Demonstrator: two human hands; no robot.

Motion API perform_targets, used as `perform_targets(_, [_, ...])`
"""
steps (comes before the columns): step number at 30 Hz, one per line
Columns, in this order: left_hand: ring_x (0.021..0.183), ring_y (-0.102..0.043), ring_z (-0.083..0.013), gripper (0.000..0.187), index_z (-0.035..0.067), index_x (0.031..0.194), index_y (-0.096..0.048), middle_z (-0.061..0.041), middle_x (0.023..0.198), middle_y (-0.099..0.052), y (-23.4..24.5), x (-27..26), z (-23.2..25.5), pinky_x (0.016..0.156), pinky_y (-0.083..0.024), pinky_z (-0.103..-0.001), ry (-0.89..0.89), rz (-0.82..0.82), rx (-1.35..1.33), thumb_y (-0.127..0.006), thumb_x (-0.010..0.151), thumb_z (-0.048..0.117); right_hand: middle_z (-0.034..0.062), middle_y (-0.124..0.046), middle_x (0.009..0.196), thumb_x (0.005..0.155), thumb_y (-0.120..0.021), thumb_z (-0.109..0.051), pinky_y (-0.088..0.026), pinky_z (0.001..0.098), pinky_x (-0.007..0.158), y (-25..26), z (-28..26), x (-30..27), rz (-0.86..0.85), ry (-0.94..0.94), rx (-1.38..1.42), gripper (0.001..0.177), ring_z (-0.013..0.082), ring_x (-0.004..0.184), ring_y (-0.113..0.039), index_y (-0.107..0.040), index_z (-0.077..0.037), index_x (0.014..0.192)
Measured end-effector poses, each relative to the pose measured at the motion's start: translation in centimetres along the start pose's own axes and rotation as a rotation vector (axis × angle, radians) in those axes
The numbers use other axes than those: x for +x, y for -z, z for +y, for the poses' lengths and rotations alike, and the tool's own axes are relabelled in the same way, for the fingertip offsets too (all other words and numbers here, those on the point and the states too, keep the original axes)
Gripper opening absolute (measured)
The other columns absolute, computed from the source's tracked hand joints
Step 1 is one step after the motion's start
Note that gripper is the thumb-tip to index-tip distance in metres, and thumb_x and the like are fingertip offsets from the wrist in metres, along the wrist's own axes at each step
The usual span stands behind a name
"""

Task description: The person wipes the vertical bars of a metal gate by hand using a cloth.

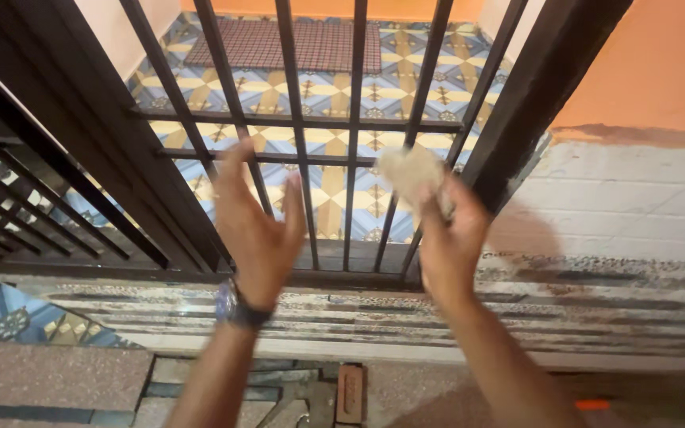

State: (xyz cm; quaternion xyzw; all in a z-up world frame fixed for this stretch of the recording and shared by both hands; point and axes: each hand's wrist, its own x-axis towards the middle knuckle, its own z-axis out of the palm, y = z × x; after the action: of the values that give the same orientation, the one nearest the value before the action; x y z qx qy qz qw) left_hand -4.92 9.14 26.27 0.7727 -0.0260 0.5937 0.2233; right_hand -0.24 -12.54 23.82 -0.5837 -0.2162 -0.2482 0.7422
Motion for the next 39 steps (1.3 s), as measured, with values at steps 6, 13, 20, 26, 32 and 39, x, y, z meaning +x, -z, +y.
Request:
perform_targets(6, [0.151, -0.037, -0.0306, 0.063, 0.018, 0.157, -0.032, -0.016, 0.164, -0.022, -3.4, 8.6, -6.4, 0.119, -0.047, -0.045, -0.378, 0.062, 0.047, -0.075, 0.111, 0.028, 0.0206, -0.065, 0.145, 0.112, -0.053, 0.001, -0.061, 0.0293, 0.096, -7.4, -3.0, 5.7, 0.015, 0.585, -0.400, 0.041, 0.0218, 0.122, -0.072, -0.051, -0.002, 0.153])
perform_targets(13, [0.072, -0.066, -0.0250, 0.042, 0.006, 0.122, -0.066, -0.037, 0.138, -0.045, -3.9, 9.9, -5.5, 0.056, -0.054, -0.035, -0.336, 0.039, 0.033, -0.066, 0.081, -0.001, 0.0237, -0.055, 0.152, 0.110, -0.052, 0.006, -0.053, 0.0399, 0.116, -11.6, -2.7, 2.9, 0.050, 0.588, -0.604, 0.047, 0.0325, 0.141, -0.058, -0.041, -0.002, 0.155])
perform_targets(20, [0.071, -0.060, -0.0296, 0.013, 0.007, 0.091, -0.064, -0.013, 0.101, -0.055, -3.2, 9.6, -5.2, 0.061, -0.047, -0.042, -0.272, -0.001, -0.101, -0.071, 0.081, 0.002, 0.0203, -0.047, 0.160, 0.114, -0.050, 0.004, -0.048, 0.0376, 0.125, -12.5, -1.1, 4.3, 0.066, 0.551, -0.530, 0.046, 0.0291, 0.151, -0.048, -0.038, -0.003, 0.158])
perform_targets(26, [0.069, -0.058, -0.0298, 0.012, 0.009, 0.090, -0.065, -0.012, 0.095, -0.055, -3.4, 9.6, -5.6, 0.060, -0.047, -0.042, -0.269, -0.023, -0.107, -0.071, 0.081, 0.003, 0.0216, -0.050, 0.158, 0.110, -0.051, 0.007, -0.046, 0.0403, 0.123, -12.8, -0.6, 3.6, 0.146, 0.529, -0.625, 0.049, 0.0335, 0.149, -0.050, -0.040, -0.001, 0.157])
perform_targets(32, [0.068, -0.057, -0.0299, 0.014, 0.008, 0.090, -0.065, -0.013, 0.095, -0.054, -3.6, 9.7, -5.6, 0.059, -0.045, -0.043, -0.258, -0.018, -0.075, -0.072, 0.080, 0.005, 0.0226, -0.055, 0.152, 0.109, -0.051, 0.005, -0.043, 0.0426, 0.125, -13.2, -0.7, 2.4, 0.171, 0.555, -0.744, 0.046, 0.0348, 0.145, -0.056, -0.043, 0.000, 0.154])
perform_targets(39, [0.069, -0.056, -0.0299, 0.014, 0.008, 0.089, -0.061, -0.012, 0.096, -0.053, -3.8, 9.4, -5.9, 0.060, -0.045, -0.043, -0.260, -0.028, -0.081, -0.072, 0.081, 0.004, 0.0227, -0.063, 0.146, 0.108, -0.054, -0.001, -0.056, 0.0354, 0.098, -12.8, -1.9, 3.7, 0.194, 0.296, -0.599, 0.042, 0.0322, 0.122, -0.073, -0.048, 0.000, 0.150])
